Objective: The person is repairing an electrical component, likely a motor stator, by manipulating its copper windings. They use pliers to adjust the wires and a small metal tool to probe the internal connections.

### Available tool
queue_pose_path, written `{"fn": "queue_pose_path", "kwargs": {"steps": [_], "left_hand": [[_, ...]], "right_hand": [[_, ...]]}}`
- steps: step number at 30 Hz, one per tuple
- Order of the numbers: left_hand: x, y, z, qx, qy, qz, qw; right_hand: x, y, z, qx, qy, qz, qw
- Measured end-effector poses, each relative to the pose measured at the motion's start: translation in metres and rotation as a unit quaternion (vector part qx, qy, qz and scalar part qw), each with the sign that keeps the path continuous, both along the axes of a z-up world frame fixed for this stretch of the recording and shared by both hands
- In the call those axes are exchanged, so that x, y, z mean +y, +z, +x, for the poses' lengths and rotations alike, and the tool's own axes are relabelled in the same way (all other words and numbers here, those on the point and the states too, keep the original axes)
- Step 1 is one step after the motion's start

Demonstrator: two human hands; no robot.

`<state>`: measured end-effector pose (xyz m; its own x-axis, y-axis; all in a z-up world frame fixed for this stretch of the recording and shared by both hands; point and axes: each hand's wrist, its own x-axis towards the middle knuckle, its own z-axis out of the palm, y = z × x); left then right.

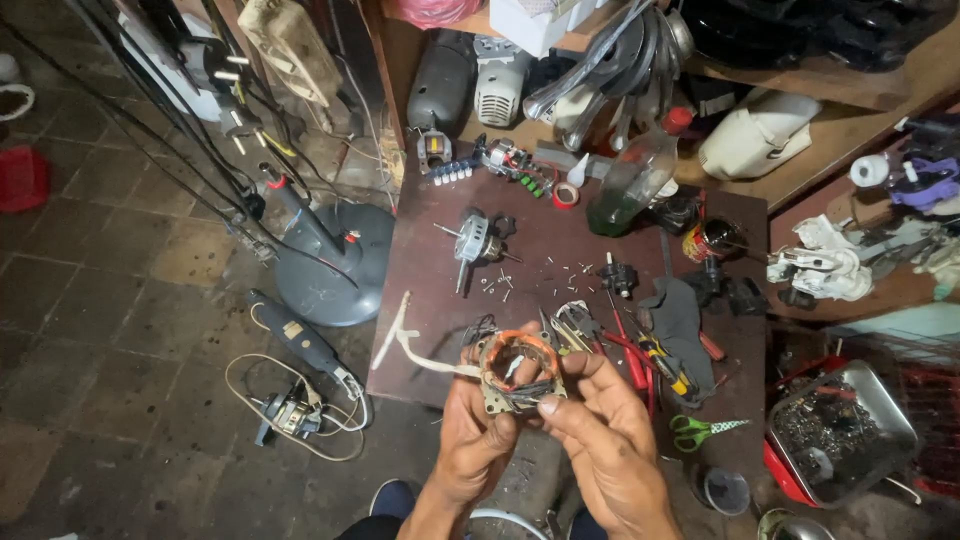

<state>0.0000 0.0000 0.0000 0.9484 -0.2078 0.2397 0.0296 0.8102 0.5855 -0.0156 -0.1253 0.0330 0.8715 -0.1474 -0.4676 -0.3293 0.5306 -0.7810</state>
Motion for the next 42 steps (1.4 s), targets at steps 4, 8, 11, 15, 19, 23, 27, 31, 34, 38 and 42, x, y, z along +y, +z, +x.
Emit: {"fn": "queue_pose_path", "kwargs": {"steps": [4,8,11,15,19,23,27,31,34,38,42], "left_hand": [[-0.002,-0.006,-0.002,0.007,-0.003,-0.014,1.0],[-0.004,-0.008,-0.003,0.014,-0.003,-0.013,1.0],[-0.007,-0.019,-0.006,0.014,0.003,-0.013,1.0],[-0.01,-0.025,-0.007,0.016,0.004,-0.023,1.0],[-0.011,-0.018,-0.006,0.005,0.013,-0.031,0.999],[-0.01,-0.022,-0.002,0.044,0.038,-0.028,0.998],[-0.008,-0.024,-0.003,0.107,0.04,-0.008,0.993],[-0.009,-0.022,-0.002,0.075,0.001,-0.028,0.997],[-0.01,-0.027,-0.003,0.102,-0.01,0.01,0.995],[-0.009,-0.03,-0.003,0.125,-0.036,-0.025,0.991],[-0.007,-0.035,-0.001,0.154,-0.042,-0.058,0.985]], "right_hand": [[-0.002,-0.007,-0.002,-0.025,-0.004,0.008,1.0],[0.0,-0.006,-0.002,-0.031,-0.024,0.04,0.998],[0.001,-0.004,-0.001,-0.027,-0.037,0.062,0.997],[0.0,-0.003,-0.001,-0.04,-0.022,0.079,0.996],[0.001,-0.015,-0.001,-0.046,-0.039,0.076,0.995],[0.003,-0.016,-0.002,-0.147,-0.097,-0.162,0.971],[0.006,0.002,0.0,-0.38,-0.148,-0.304,0.861],[0.009,0.011,-0.005,-0.397,-0.102,-0.295,0.863],[0.007,0.009,-0.006,-0.405,-0.062,-0.342,0.846],[0.006,0.016,-0.007,-0.397,-0.062,-0.29,0.869],[-0.001,0.021,-0.005,-0.405,-0.066,-0.295,0.863]]}}
